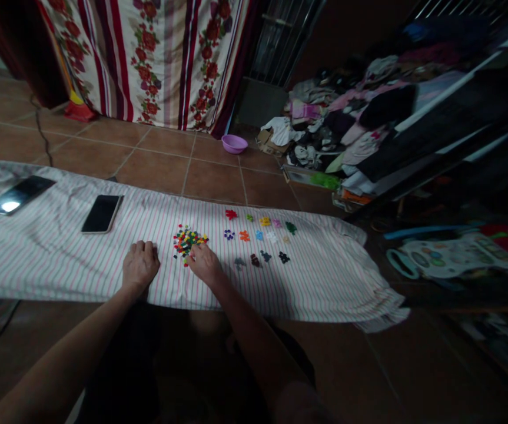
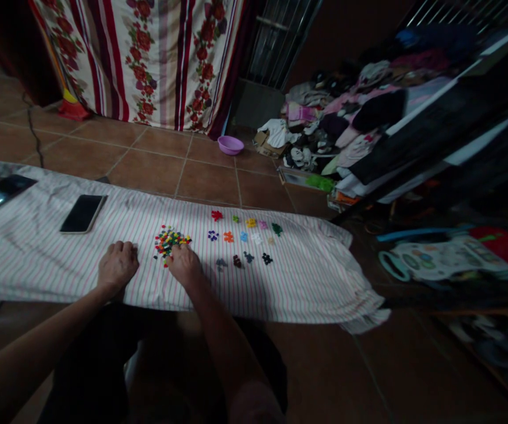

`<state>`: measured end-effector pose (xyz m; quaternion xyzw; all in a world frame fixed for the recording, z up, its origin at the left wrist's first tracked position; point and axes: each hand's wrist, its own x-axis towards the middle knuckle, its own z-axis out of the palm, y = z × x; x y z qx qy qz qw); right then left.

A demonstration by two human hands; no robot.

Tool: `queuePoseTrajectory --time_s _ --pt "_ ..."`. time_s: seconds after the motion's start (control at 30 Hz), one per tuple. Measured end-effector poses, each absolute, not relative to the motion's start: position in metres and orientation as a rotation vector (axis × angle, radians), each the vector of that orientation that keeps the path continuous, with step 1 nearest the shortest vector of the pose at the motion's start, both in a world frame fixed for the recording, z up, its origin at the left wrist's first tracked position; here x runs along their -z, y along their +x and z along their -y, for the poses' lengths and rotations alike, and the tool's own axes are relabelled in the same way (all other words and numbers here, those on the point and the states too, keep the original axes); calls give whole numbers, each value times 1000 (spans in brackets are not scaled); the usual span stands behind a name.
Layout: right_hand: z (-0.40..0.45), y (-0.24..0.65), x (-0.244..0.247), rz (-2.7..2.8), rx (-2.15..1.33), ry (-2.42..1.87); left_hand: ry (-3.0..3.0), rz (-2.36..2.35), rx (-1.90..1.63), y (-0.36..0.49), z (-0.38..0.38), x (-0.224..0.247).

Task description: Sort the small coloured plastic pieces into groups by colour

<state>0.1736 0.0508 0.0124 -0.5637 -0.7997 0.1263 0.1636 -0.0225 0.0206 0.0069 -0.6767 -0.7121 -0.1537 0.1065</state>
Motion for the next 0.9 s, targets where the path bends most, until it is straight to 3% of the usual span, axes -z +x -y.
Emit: queuePoseTrajectory --time_s 0.9 --pt "-56 240 -8 1652 -776 -1452 -1963 2108 377 -19 -19 -14"
